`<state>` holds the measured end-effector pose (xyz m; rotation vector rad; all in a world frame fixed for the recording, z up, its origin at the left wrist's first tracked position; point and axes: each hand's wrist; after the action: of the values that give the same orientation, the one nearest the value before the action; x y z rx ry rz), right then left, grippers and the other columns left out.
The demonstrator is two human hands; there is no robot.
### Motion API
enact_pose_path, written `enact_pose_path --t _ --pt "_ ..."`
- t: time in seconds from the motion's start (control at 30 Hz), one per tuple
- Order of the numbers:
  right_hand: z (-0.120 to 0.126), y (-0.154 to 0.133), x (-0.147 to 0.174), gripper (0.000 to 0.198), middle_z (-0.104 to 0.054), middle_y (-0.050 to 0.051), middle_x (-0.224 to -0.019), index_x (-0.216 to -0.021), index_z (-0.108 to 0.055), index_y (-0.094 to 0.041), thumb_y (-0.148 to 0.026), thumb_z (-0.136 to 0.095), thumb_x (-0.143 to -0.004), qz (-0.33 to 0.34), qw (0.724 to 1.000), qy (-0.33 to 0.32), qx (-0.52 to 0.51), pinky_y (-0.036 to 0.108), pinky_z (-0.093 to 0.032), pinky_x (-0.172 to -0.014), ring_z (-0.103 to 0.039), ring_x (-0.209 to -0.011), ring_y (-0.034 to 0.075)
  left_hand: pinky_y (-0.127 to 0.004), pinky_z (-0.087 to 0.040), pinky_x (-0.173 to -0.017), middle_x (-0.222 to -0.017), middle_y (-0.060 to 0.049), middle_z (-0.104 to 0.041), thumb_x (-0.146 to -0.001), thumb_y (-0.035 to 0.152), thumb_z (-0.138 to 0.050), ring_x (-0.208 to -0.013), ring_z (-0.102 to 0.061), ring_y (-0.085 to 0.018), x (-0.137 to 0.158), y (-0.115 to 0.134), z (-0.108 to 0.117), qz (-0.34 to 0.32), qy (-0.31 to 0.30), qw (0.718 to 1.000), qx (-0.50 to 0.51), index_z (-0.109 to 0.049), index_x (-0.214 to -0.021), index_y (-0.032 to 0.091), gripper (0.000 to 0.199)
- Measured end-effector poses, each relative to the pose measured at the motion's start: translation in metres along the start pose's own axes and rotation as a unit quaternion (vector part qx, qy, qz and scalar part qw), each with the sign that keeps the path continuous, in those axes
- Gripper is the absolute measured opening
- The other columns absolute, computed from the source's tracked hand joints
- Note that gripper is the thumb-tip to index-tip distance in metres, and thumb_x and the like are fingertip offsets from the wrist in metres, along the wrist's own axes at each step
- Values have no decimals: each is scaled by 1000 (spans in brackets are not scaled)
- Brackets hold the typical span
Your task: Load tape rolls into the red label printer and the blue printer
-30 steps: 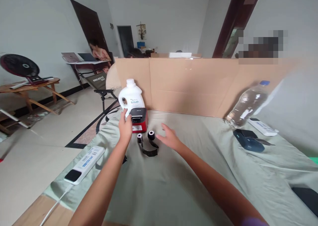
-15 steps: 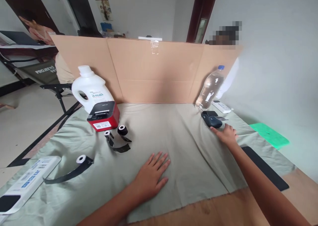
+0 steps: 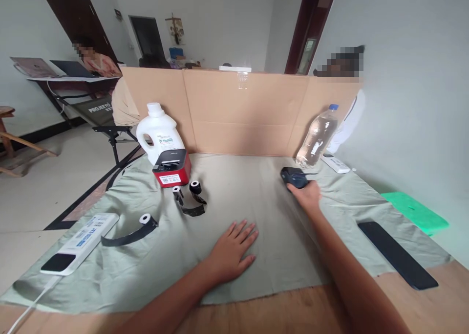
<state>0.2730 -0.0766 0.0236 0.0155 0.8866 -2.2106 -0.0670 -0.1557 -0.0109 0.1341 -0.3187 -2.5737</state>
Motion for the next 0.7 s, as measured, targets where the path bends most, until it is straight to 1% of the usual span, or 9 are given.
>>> enact_pose_path --t 0.1,0.17,0.27,0.33,0.4,0.6,0.7 --pt "-21 -56 55 73 -64 21 -112 -111 -55 -12 -61 -77 -61 63 997 -28 17 50 -42 -97 -58 -113 39 -52 -15 -125 -166 -3 -22 -102 51 -33 -154 -16 -28 1 0 0 0 9 1000 9 -27 -158 26 62" --pt "-36 -86 84 73 -63 22 -113 -110 -54 -12 -58 -80 -60 92 995 -33 18 51 -40 -97 -55 -115 41 -52 -15 -125 -166 -3 -23 -103 53 -32 -154 -17 -28 2 1 -1 0 19 1000 17 -28 -158 26 62" --pt "-55 -112 112 70 -62 23 -113 -107 -53 -12 -55 -81 -60 90 996 -26 8 51 -40 -95 -54 -112 42 -51 -15 -125 -165 -4 -25 -103 55 -31 -154 -18 -27 4 1 -4 -5 37 999 17 -28 -158 26 62" --pt "-64 -118 123 69 -61 24 -113 -108 -52 -11 -54 -80 -62 72 997 -22 6 51 -39 -94 -53 -112 42 -51 -16 -125 -164 -5 -28 -103 55 -31 -154 -18 -27 5 0 -6 -9 44 999 11 -29 -158 26 62" --pt "-69 -117 129 70 -60 25 -113 -110 -51 -10 -54 -79 -63 63 998 -19 10 51 -39 -94 -52 -112 43 -51 -17 -125 -164 -5 -29 -103 54 -31 -154 -18 -27 4 -1 -6 -12 45 999 4 -30 -158 24 62" --pt "-73 -106 136 72 -59 24 -115 -113 -52 -10 -57 -78 -65 75 997 -26 22 50 -36 -96 -50 -113 42 -53 -16 -125 -165 -3 -25 -102 54 -32 -154 -17 -28 5 1 -6 -4 36 999 22 -30 -157 22 63" --pt "-72 -103 138 77 -57 24 -118 -121 -51 -8 -59 -74 -70 88 996 -25 11 50 -35 -97 -49 -115 41 -52 -19 -125 -164 -3 -28 -101 53 -38 -153 -22 -27 5 2 -4 3 44 998 41 -34 -156 23 63"
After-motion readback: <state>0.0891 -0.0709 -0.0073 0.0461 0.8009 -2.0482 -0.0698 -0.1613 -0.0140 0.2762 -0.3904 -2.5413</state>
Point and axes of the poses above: each hand's wrist, its own x-axis away from the middle knuckle, its own z-axis out of the back of the hand, y = z × x
